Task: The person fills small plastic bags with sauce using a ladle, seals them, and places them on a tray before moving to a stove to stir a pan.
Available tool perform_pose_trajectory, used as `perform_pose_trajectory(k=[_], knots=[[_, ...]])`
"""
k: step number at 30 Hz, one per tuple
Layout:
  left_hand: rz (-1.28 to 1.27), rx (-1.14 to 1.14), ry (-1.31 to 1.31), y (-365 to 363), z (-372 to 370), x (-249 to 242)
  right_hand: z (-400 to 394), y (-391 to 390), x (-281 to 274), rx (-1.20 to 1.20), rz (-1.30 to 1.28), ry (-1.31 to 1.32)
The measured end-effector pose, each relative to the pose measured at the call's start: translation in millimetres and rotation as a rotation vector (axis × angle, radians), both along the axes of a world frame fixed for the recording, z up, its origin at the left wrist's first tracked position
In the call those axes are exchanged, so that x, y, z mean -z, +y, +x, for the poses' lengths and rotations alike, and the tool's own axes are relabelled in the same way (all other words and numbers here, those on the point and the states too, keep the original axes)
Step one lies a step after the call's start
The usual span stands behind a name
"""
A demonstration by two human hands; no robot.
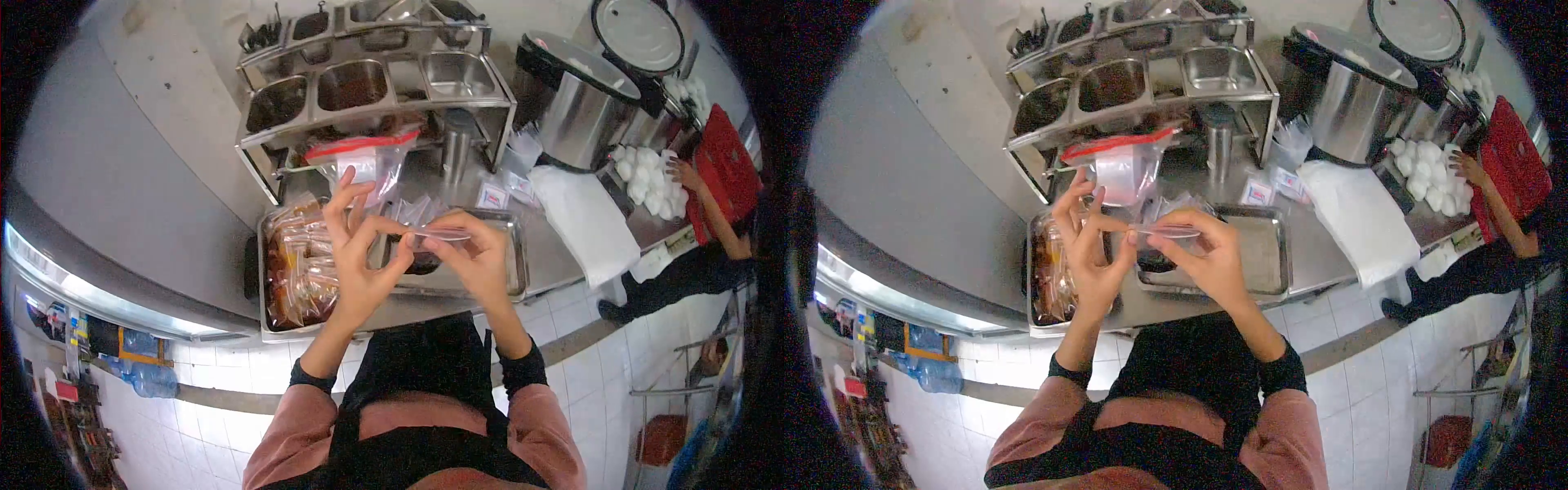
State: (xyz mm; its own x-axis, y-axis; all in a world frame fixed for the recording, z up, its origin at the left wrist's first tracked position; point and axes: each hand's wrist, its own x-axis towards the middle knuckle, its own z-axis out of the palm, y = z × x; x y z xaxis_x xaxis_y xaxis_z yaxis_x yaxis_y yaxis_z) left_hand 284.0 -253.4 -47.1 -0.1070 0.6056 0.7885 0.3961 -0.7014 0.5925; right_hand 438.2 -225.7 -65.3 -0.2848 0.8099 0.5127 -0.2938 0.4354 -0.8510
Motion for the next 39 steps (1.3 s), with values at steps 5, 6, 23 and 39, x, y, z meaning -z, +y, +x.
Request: perform_pose_trajectory(k=[5, 6, 23, 39], knots=[[-0.005, -0.023, 0.047, -10, 13, 15, -1, -20, 8, 0.154, 0.002, 0.085], [-0.007, -0.028, 0.071, -12, 14, 16, 0, -22, 11, 0.154, -0.013, 0.081], [-0.482, 0.124, -0.06, -1, 4, 101, 56, -37, 75, 0.461, -0.173, -0.262], [-0.763, 0.12, -0.13, -29, -11, 130, 130, 235, 97, 1.232, 0.494, -0.8]])
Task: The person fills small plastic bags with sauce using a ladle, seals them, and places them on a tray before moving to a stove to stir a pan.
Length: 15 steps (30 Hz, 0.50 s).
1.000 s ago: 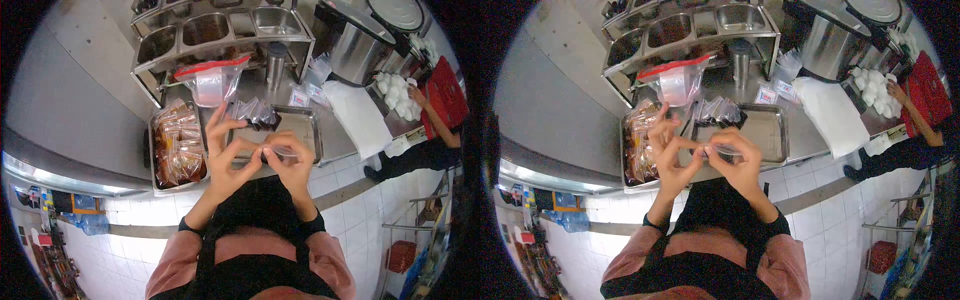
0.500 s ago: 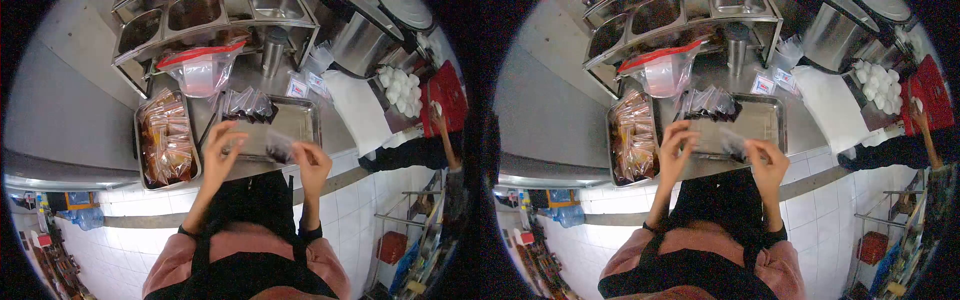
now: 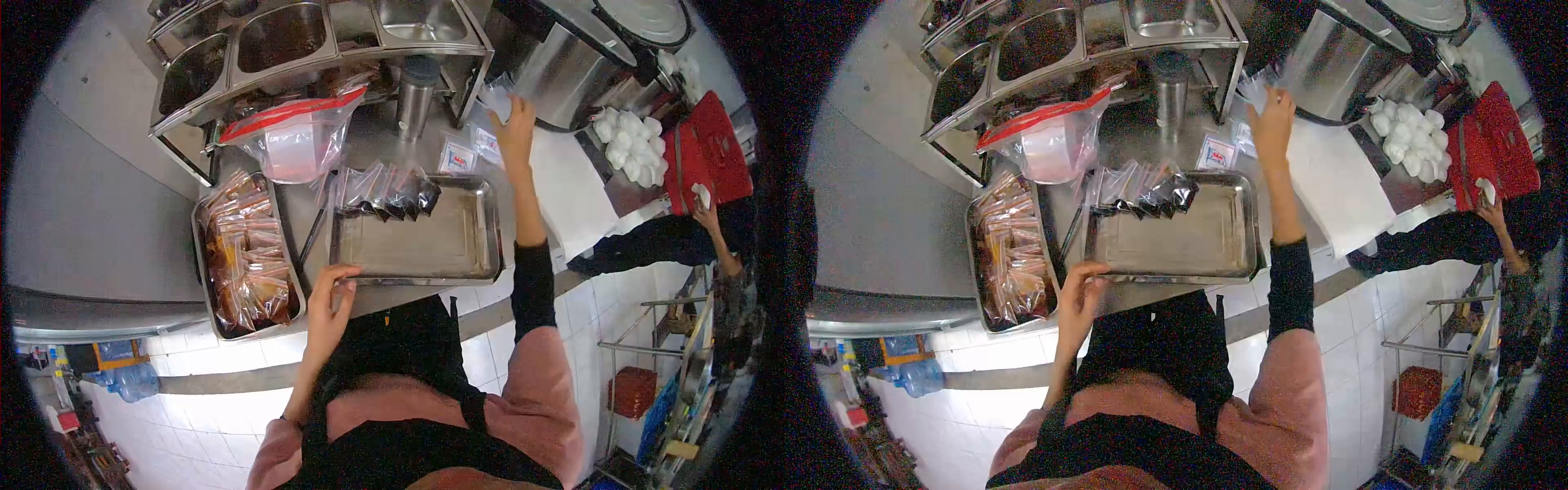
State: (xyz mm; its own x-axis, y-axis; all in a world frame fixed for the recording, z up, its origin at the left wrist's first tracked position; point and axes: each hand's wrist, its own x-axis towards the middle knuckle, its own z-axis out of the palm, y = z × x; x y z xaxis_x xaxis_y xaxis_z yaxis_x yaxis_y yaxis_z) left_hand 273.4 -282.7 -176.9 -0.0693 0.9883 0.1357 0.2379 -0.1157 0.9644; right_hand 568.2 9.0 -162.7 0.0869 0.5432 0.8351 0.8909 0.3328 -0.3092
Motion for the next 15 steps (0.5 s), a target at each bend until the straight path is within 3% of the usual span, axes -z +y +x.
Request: perform_pose_trajectory(k=[4, 6, 8, 10, 12, 14, 15], knots=[[0.032, -0.03, 0.066, -1, -3, -5, 31, 35, -8, 0.0, -0.229, -0.165], [-0.019, -0.026, -0.034, 3, 0, -6, 17, -5, -31, -0.266, -0.329, 0.385], [-0.082, -0.019, -0.132, 7, 6, -11, 8, -48, -32, -0.599, -0.375, 0.525], [-0.098, 0.098, -0.185, 18, 16, -24, -27, -123, -59, -0.916, -0.711, 0.688], [-0.061, 0.071, -0.271, 27, 32, -27, -47, -172, -60, -1.13, -0.931, 0.783], [-0.016, 0.045, -0.356, 32, 30, -27, -57, -199, -63, -1.15, -1.008, 0.726], [-0.097, 0.18, -0.426, 36, 25, -24, -59, -207, -64, -1.168, -1.07, 0.657]])
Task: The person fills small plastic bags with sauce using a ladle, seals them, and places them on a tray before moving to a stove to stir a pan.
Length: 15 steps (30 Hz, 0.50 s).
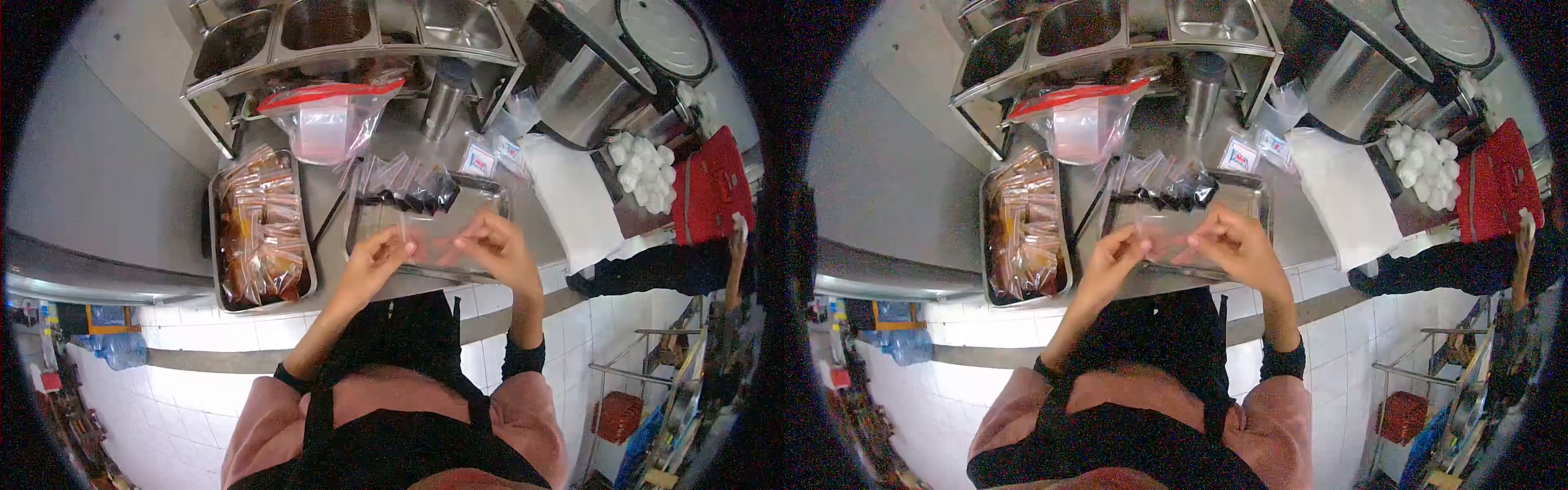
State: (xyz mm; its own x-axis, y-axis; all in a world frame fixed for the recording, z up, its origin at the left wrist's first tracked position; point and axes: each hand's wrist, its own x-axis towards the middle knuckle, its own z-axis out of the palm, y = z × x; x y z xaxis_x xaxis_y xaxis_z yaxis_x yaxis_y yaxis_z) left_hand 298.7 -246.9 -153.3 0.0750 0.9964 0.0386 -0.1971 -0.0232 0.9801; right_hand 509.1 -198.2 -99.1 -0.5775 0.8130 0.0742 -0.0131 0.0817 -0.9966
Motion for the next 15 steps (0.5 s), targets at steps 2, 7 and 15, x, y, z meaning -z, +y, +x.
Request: perform_pose_trajectory(k=[2, 7, 15], knots=[[-0.048, 0.141, -0.073, -1, -3, 1, 5, -6, 3, 0.013, -0.017, 0.034], [0.113, 0.131, 0.535, -19, -10, -20, 7, -16, -4, 0.112, 0.024, -0.061], [0.329, 0.068, 0.683, -28, -6, -21, -39, -42, 24, 0.352, 0.535, -0.379]])
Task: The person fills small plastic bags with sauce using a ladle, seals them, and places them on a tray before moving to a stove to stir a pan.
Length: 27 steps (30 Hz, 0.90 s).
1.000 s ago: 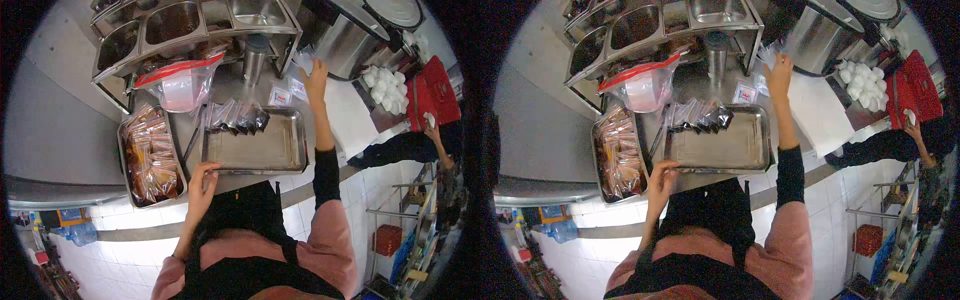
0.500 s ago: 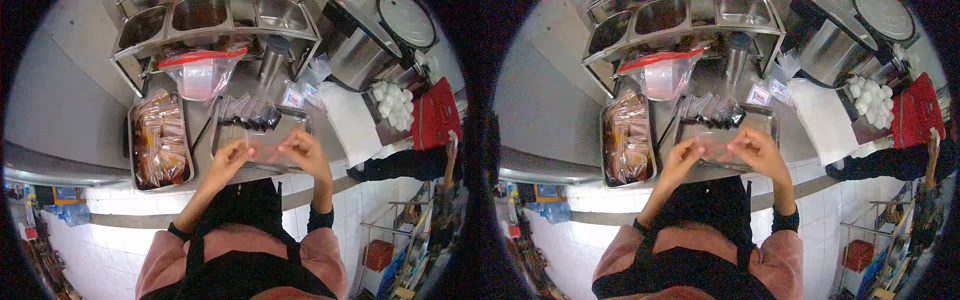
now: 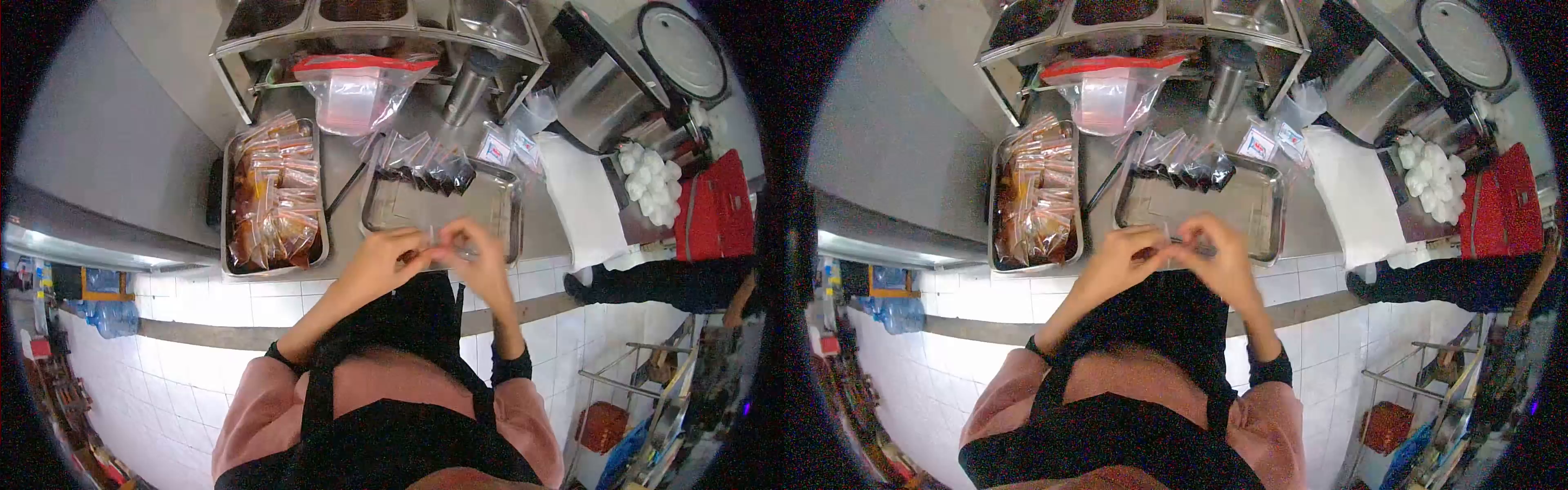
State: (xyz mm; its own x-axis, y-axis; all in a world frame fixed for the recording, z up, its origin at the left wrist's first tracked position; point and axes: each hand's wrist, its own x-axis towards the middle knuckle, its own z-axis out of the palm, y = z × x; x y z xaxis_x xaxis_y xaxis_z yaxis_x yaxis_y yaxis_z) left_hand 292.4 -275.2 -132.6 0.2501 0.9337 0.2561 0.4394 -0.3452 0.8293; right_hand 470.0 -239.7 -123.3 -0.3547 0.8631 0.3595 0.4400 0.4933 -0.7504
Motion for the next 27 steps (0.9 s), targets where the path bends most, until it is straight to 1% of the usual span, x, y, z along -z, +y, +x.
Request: perform_pose_trajectory(k=[1, 2, 4, 7, 8, 9, 11, 12, 15, 17, 18, 19, 20, 21, 23, 25, 26, 27], knots=[[0.13, 0.001, -0.022, -2, 0, 4, -4, -10, 3, -0.185, -0.179, 0.015], [0.125, -0.012, -0.02, -2, -1, 8, -5, -13, 11, -0.199, -0.184, 0.017], [0.12, 0.025, 0.013, -3, -5, 14, -6, -15, 26, -0.116, -0.383, 0.193], [0.061, 0.024, -0.024, -9, -10, 12, -3, -17, 17, -0.222, -0.462, 0.223], [0.034, 0.033, -0.045, -10, -11, 12, -6, -19, 23, -0.223, -0.439, 0.279], [0.034, 0.016, -0.041, -11, -13, 11, -8, -20, 21, -0.24, -0.442, 0.279], [0.056, 0.07, 0.028, -14, -14, 12, -7, -21, 14, -0.255, -0.222, -0.013], [0.144, 0.051, 0.026, -16, -11, 15, -8, -22, 17, -0.266, -0.222, -0.012], [0.191, -0.017, 0.081, -20, -6, 16, -11, -22, 32, -0.21, -0.191, 0.029], [0.183, -0.044, 0.127, -22, -2, 17, -18, -23, 41, -0.071, 0.117, -0.018], [0.142, -0.073, 0.144, -21, 0, 17, -18, -23, 40, -0.071, 0.12, -0.017], [0.102, -0.101, 0.162, -19, 1, 18, -17, -24, 37, -0.052, 0.047, -0.053], [0.106, -0.101, 0.162, -18, 0, 18, -17, -23, 34, -0.033, -0.026, -0.09], [0.13, -0.097, 0.155, -16, 0, 17, -17, -21, 30, -0.033, -0.021, -0.09], [0.158, -0.095, 0.148, -12, -3, 18, -17, -18, 18, -0.164, -0.001, -0.099], [0.217, 0.054, 0.163, -6, -13, 20, -14, -19, 10, -0.21, -0.039, -0.109], [0.218, 0.059, 0.159, -6, -15, 19, -13, -20, 8, -0.254, -0.077, -0.118], [0.184, 0.117, 0.22, -5, -17, 16, -11, -19, 9, -0.246, -0.075, -0.121]])
